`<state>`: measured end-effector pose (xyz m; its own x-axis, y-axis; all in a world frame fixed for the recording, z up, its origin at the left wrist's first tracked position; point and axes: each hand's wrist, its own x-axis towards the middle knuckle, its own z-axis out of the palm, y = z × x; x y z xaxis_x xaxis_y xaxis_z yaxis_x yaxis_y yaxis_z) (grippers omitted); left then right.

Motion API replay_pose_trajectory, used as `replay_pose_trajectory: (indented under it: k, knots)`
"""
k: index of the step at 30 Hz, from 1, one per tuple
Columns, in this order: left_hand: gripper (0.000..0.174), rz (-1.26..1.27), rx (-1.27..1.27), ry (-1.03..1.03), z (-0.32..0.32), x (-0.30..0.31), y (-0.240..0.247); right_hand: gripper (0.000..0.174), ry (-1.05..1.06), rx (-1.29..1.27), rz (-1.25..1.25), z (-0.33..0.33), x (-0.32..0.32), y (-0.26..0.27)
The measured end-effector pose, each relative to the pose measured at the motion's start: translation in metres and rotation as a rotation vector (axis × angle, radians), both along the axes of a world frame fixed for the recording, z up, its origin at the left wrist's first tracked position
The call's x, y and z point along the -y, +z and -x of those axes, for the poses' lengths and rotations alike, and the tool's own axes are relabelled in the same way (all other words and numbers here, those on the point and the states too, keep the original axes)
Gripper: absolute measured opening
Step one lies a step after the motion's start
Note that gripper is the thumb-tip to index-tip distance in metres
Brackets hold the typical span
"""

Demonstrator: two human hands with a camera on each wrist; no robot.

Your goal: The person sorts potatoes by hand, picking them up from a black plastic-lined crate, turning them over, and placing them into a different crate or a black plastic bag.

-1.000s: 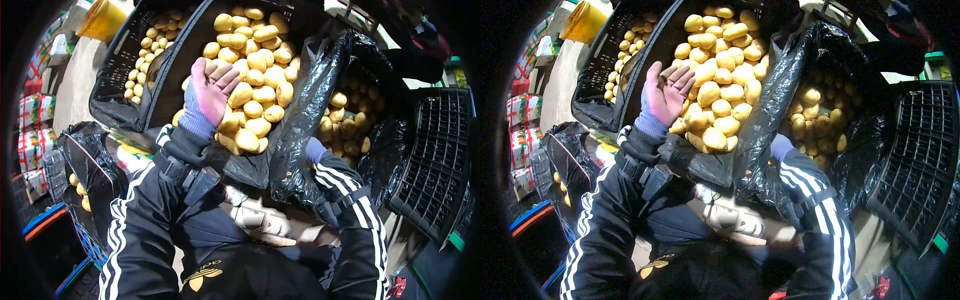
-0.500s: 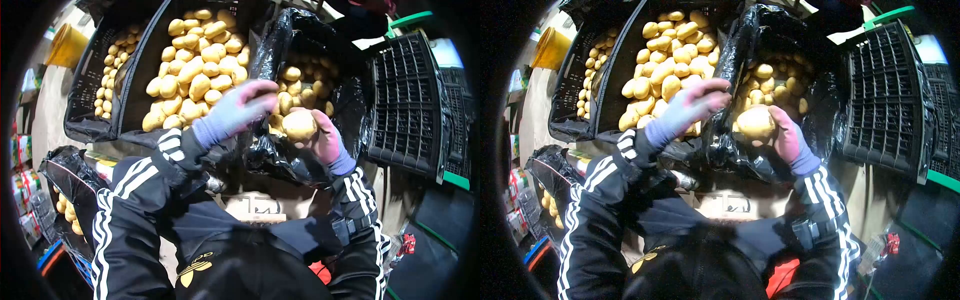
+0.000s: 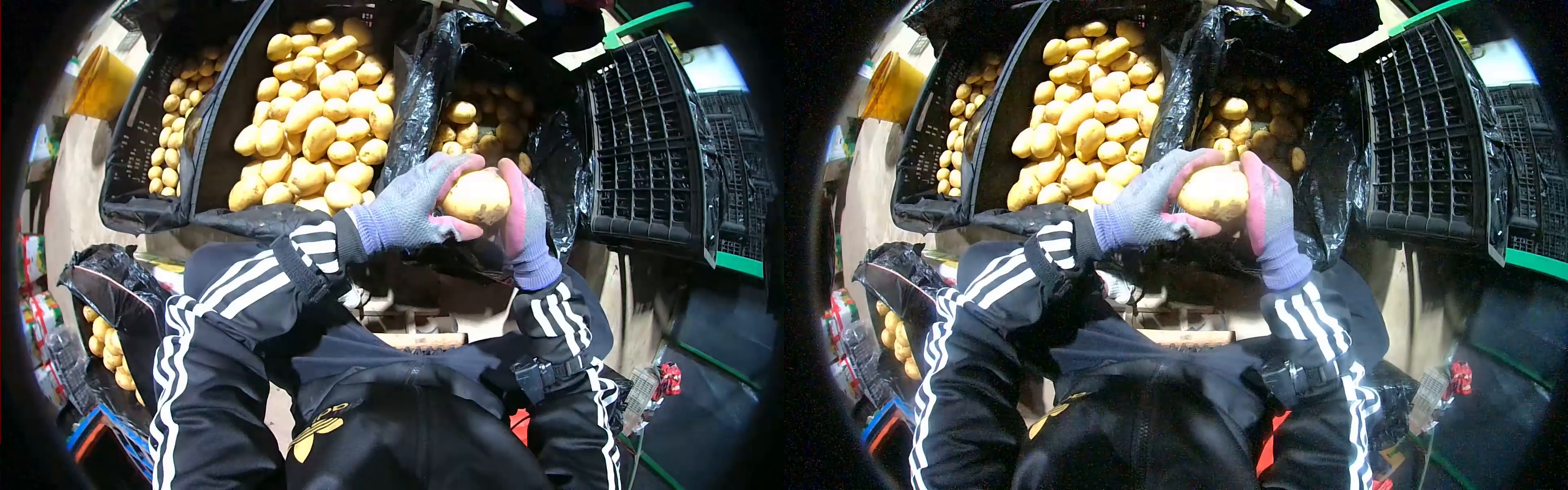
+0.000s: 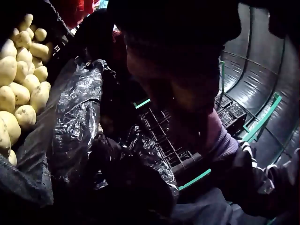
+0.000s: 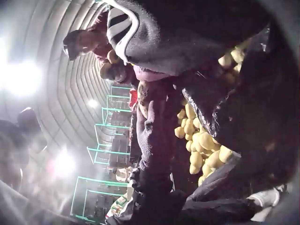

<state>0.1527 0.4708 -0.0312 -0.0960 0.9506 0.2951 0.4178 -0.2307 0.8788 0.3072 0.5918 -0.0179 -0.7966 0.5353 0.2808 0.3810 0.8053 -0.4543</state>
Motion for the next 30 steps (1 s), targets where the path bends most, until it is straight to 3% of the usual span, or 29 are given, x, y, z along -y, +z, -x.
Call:
replay_pose_trajectory:
  k: [1, 3, 4, 5, 7, 9, 12, 14, 16, 20, 21, 24, 25, 28, 30]
  knots:
    - [0.078, -0.006, 0.004, 0.006, 0.000, -0.001, -0.004, 0.022, -0.072, -0.077, 0.396, -0.001, -0.002, -0.003]
    - [0.078, 0.081, 0.065, 0.044, -0.002, 0.000, -0.006, 0.028, -0.042, -0.135, 0.624, -0.010, -0.009, 0.001]
    - [0.079, 0.170, 0.119, 0.075, -0.002, -0.001, -0.003, 0.028, -0.034, -0.129, 0.620, -0.007, -0.002, 0.011]
    - [0.080, 0.270, 0.161, 0.090, -0.003, 0.000, -0.001, 0.035, -0.126, -0.089, 0.829, -0.004, 0.010, 0.020]
    - [0.083, 0.170, 0.034, 0.052, -0.007, -0.001, -0.011, 0.062, -0.133, -0.058, 0.639, 0.001, 0.031, 0.016]
    - [0.086, 0.026, -0.148, 0.032, -0.011, 0.000, -0.023, 0.054, -0.147, 0.024, 0.466, 0.003, 0.035, 0.017]
    - [0.084, 0.060, -0.155, -0.009, -0.014, 0.001, -0.025, 0.039, -0.136, 0.049, 0.339, -0.001, 0.026, 0.001]
    - [0.079, 0.200, -0.044, -0.074, -0.011, 0.000, -0.010, 0.031, -0.116, 0.028, 0.246, -0.007, 0.019, -0.007]
    - [0.066, 0.329, 0.163, -0.196, -0.009, -0.001, -0.001, 0.024, -0.142, -0.068, 0.451, -0.011, 0.014, -0.006]
    - [0.051, 0.714, 0.586, -0.315, -0.002, -0.005, -0.008, 0.027, -0.348, -0.236, 0.869, -0.017, 0.008, 0.020]
    - [0.048, 0.795, 0.674, -0.345, -0.002, -0.006, -0.007, 0.030, -0.309, -0.216, 0.856, -0.016, 0.012, 0.031]
    - [0.043, 0.695, 1.083, -0.368, -0.020, -0.006, -0.004, 0.030, -0.169, -0.177, 0.698, -0.010, 0.025, 0.021]
    - [0.045, 0.862, 1.065, -0.315, -0.014, -0.005, -0.002, 0.031, -0.132, -0.226, 0.657, -0.006, 0.032, 0.015]
    - [0.047, 0.667, 1.143, -0.363, -0.013, -0.003, 0.017, 0.032, -0.058, -0.213, 0.541, -0.004, 0.025, 0.021]
    - [0.044, 0.753, 1.113, -0.329, -0.013, -0.008, 0.017, 0.035, -0.124, -0.274, 0.611, -0.003, 0.029, 0.019]
